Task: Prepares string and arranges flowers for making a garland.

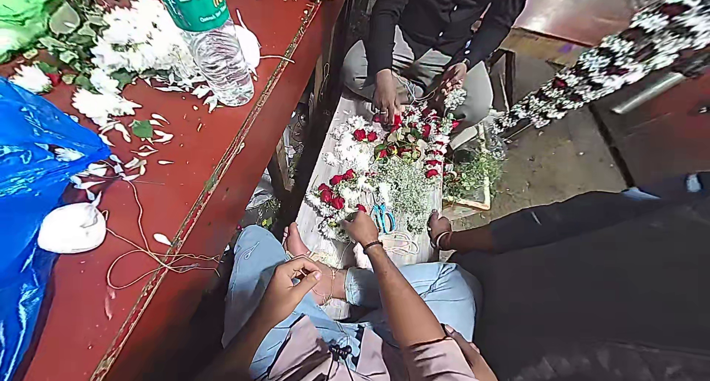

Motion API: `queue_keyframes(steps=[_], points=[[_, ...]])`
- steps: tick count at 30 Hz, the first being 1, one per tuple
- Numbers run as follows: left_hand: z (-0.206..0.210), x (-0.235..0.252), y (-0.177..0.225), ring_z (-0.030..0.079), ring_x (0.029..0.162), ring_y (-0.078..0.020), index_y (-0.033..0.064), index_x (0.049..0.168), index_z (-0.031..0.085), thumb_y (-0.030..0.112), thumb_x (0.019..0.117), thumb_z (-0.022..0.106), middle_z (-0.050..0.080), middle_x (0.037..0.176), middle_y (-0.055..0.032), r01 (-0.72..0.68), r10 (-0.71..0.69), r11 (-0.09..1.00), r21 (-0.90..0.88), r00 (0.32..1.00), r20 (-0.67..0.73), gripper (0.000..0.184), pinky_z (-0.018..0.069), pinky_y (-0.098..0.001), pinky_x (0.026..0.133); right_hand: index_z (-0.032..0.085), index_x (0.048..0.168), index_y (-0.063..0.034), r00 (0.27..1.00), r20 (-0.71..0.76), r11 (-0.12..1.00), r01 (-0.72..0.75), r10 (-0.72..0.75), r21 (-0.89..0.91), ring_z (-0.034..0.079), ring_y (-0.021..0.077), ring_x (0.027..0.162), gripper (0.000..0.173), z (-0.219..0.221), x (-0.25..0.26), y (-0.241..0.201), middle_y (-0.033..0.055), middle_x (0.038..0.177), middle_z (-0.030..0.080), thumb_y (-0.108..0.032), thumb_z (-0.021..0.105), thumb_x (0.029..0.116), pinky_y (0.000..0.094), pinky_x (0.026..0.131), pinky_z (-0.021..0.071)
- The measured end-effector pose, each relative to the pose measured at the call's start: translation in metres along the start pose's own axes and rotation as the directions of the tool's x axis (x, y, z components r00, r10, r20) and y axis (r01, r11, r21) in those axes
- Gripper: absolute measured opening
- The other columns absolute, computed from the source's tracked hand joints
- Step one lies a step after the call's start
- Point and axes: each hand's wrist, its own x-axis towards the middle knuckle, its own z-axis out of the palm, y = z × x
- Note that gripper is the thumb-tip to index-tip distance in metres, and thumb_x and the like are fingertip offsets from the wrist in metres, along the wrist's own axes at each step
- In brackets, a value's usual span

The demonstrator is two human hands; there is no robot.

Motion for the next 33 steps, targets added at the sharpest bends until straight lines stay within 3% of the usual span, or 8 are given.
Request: queue_keyframes(steps=[6, 13, 17, 22, 24, 26, 30, 33], points=[[-0.005, -0.004, -0.012, 0.070, 0.085, -0.0154, 0.0025, 0.096, 0.073, 0.016, 0.0972, 0.066, 0.072, 0.097, -0.0067, 0.056, -0.056, 0.998, 0.004, 0.998, -0.010, 0.015, 0.0609, -0.0327, 0.078, 0.065, 0.071, -0.0094, 0.985, -0.136, 0.817, 0.163, -0.104, 0.553, 0.053, 0.0099, 0.062, 0.024, -0.005, -0.006, 0.018, -0.0012, 0.065, 0.057, -0.021, 0.070, 0.0920, 0.0341, 0.062, 0.0454], [0.004, 0.004, -0.003, 0.070, 0.085, -0.0141, 0.0029, 0.098, 0.073, 0.016, 0.0973, 0.067, 0.072, 0.098, -0.0059, -0.009, 0.008, 1.000, 0.008, 0.999, 0.050, 0.015, 0.0610, -0.0317, 0.077, 0.072, 0.098, -0.0074, 0.992, -0.124, 0.917, 0.058, -0.009, 0.396, 0.068, 0.0241, 0.081, 0.028, 0.010, 0.019, 0.023, 0.0084, 0.086, 0.070, -0.034, 0.070, 0.0898, 0.0524, 0.077, 0.0557], [0.003, -0.005, -0.007, 0.070, 0.083, -0.0142, 0.0022, 0.098, 0.073, 0.014, 0.0971, 0.066, 0.073, 0.095, -0.0059, 0.023, -0.022, 1.000, -0.010, 0.999, 0.036, 0.014, 0.0609, -0.0320, 0.077, 0.075, 0.096, -0.0148, 0.998, -0.070, 0.977, 0.004, 0.011, 0.211, 0.069, 0.0261, 0.080, 0.041, 0.020, 0.006, 0.006, 0.0068, 0.085, 0.071, -0.054, 0.071, 0.0857, 0.0561, 0.073, 0.0550], [0.001, -0.007, -0.011, 0.071, 0.082, -0.0160, 0.0024, 0.098, 0.073, 0.014, 0.0968, 0.067, 0.073, 0.094, -0.0067, 0.045, -0.045, 0.999, -0.014, 0.999, 0.029, 0.014, 0.0612, -0.0330, 0.077, 0.075, 0.100, -0.0141, 0.972, -0.235, 0.982, 0.034, 0.012, 0.188, 0.070, 0.0259, 0.085, 0.029, 0.015, -0.013, -0.008, 0.0061, 0.088, 0.073, -0.038, 0.060, 0.0952, 0.0563, 0.076, 0.0539], [0.001, -0.006, -0.009, 0.071, 0.083, -0.0161, 0.0023, 0.098, 0.073, 0.015, 0.0973, 0.066, 0.073, 0.094, -0.0067, 0.043, -0.043, 0.999, -0.015, 0.999, 0.024, 0.014, 0.0612, -0.0332, 0.077, 0.072, 0.088, -0.0101, 0.950, -0.310, 0.901, 0.160, -0.030, 0.404, 0.064, 0.0196, 0.072, 0.025, 0.005, -0.018, -0.012, 0.0037, 0.075, 0.066, -0.032, 0.063, 0.0959, 0.0473, 0.069, 0.0526], [0.003, -0.005, -0.009, 0.070, 0.083, -0.0161, 0.0017, 0.098, 0.073, 0.015, 0.0974, 0.065, 0.073, 0.094, -0.0069, 0.039, -0.039, 0.999, -0.016, 0.999, 0.027, 0.015, 0.0609, -0.0334, 0.077, 0.070, 0.080, -0.0065, 0.951, -0.305, 0.666, 0.260, -0.051, 0.699, 0.059, 0.0131, 0.069, 0.020, -0.014, -0.025, -0.021, 0.0016, 0.072, 0.063, -0.018, 0.066, 0.0952, 0.0355, 0.066, 0.0476], [0.008, 0.000, -0.004, 0.070, 0.092, -0.0156, 0.0031, 0.095, 0.074, 0.017, 0.0964, 0.068, 0.071, 0.105, -0.0078, -0.001, 0.000, 1.000, 0.004, 0.999, 0.039, 0.015, 0.0608, -0.0316, 0.078, 0.070, 0.097, -0.0016, 0.954, -0.231, 0.318, 0.282, -0.189, 0.905, 0.066, 0.0173, 0.076, 0.020, -0.069, -0.049, -0.043, 0.0101, 0.087, 0.072, -0.016, 0.057, 0.1029, 0.0342, 0.070, 0.0550], [0.011, 0.001, 0.003, 0.067, 0.093, -0.0137, 0.0064, 0.094, 0.075, 0.019, 0.0947, 0.069, 0.068, 0.106, -0.0060, -0.008, 0.010, 0.997, 0.072, 0.999, -0.036, 0.014, 0.0594, -0.0285, 0.076, 0.067, 0.104, -0.0027, 0.910, -0.248, 0.175, 0.318, -0.332, 0.932, 0.061, 0.0155, 0.060, 0.023, -0.106, -0.083, -0.058, 0.0070, 0.072, 0.064, -0.017, 0.049, 0.1060, 0.0336, 0.061, 0.0562]])
